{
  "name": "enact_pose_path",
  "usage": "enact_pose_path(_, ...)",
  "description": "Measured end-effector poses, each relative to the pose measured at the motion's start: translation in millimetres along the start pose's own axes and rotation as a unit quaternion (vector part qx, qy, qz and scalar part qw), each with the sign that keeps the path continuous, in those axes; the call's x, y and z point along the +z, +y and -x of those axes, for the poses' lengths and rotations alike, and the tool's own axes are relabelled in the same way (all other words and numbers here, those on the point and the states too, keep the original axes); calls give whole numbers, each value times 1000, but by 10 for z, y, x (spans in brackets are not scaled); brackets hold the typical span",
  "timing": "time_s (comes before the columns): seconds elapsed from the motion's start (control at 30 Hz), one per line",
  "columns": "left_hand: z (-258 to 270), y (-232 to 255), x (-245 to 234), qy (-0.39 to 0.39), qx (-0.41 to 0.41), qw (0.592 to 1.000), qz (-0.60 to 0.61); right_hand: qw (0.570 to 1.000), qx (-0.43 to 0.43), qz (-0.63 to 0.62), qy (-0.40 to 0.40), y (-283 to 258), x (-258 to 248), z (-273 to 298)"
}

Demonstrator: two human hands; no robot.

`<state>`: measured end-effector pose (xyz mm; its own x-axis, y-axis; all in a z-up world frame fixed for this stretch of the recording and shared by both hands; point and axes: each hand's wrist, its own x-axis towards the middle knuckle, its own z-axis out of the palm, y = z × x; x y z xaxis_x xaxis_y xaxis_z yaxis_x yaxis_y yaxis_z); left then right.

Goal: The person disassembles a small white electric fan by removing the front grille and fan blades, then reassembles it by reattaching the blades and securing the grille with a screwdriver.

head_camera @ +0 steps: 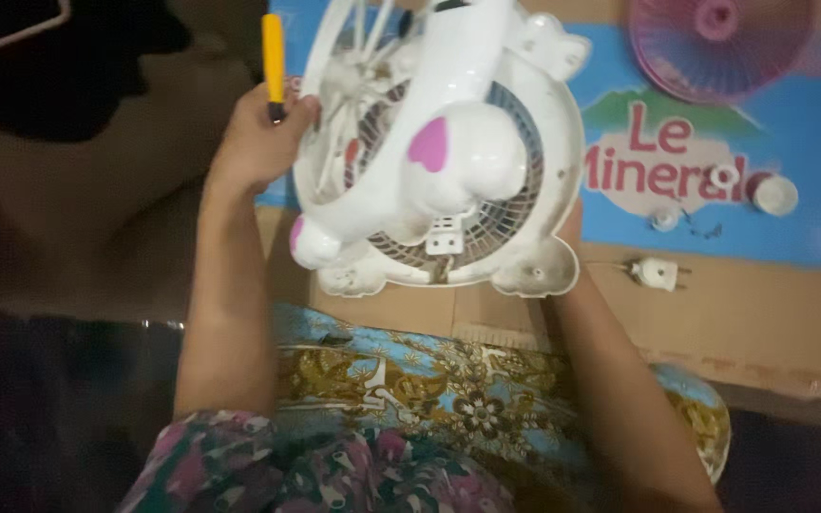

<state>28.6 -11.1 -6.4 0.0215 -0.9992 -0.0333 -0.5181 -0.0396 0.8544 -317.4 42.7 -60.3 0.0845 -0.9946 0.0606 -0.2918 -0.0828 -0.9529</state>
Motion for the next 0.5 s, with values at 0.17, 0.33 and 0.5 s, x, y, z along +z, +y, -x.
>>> enact_pose_path(0.17, -6, -39, 63, -11, -35, 997, 72, 1000, 3, -1, 15, 79, 38, 47)
enact_pose_path(0.33, 18, -42, 86, 2, -2, 994, 108, 999, 23, 6, 34, 231, 86, 34)
enact_pose_path(0.5, -10, -82, 73, 6, 14, 997, 72, 998, 56, 16, 17, 368, 69, 11)
